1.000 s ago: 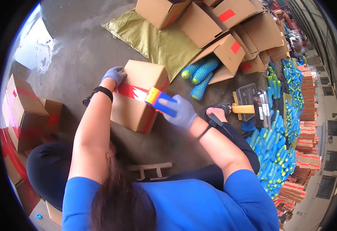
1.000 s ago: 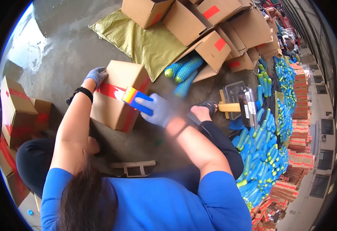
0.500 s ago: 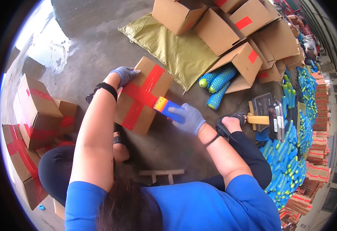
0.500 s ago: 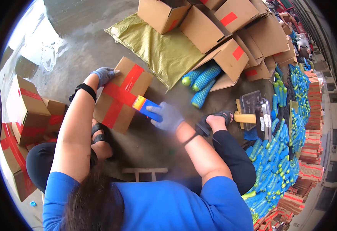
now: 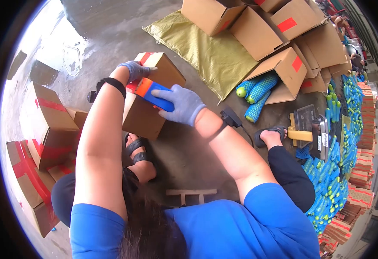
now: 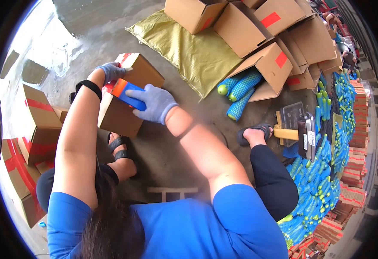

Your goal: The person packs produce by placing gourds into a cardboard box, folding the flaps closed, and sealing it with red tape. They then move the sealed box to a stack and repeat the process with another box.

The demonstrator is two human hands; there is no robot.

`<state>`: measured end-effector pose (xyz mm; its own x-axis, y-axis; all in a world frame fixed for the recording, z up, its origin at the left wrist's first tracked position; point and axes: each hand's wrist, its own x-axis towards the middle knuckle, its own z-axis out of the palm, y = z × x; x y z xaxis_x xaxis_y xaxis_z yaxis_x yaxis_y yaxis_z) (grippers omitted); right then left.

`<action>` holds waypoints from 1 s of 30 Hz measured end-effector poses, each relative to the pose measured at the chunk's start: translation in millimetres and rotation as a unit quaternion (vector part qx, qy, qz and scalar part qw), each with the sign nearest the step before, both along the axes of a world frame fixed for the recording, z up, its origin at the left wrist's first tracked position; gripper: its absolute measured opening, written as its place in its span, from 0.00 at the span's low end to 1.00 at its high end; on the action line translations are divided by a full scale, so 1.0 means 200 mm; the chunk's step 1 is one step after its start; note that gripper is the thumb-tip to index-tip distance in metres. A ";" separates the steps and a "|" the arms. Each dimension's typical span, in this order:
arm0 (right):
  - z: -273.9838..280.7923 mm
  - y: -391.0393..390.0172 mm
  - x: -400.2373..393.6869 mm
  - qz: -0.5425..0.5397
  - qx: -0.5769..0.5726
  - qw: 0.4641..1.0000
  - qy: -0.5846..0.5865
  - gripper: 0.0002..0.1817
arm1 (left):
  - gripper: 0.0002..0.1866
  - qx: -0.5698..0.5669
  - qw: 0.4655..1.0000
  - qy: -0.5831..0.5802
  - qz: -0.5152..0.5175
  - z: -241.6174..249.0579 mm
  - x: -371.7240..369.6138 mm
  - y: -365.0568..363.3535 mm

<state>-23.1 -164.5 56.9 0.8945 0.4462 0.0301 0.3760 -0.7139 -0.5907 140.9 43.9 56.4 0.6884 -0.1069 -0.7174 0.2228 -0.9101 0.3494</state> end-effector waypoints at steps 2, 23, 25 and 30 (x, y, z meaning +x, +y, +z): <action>-0.08 -0.11 -0.09 -0.006 -0.027 1.000 -0.001 0.34 | 0.40 -0.045 0.998 -0.030 -0.036 -0.05 0.01 0.02; -0.63 -0.36 -0.09 0.072 -0.113 0.911 0.391 0.34 | 0.44 -0.068 0.963 -0.259 0.032 -0.30 -0.07 0.19; -0.68 -0.40 -0.09 0.090 -0.046 0.918 0.383 0.41 | 0.40 -0.120 0.942 -0.300 0.089 -0.41 -0.09 0.25; -0.92 -0.10 -0.15 -0.177 0.348 0.817 0.425 0.48 | 0.35 0.142 0.921 -0.133 0.338 -0.32 -0.22 0.11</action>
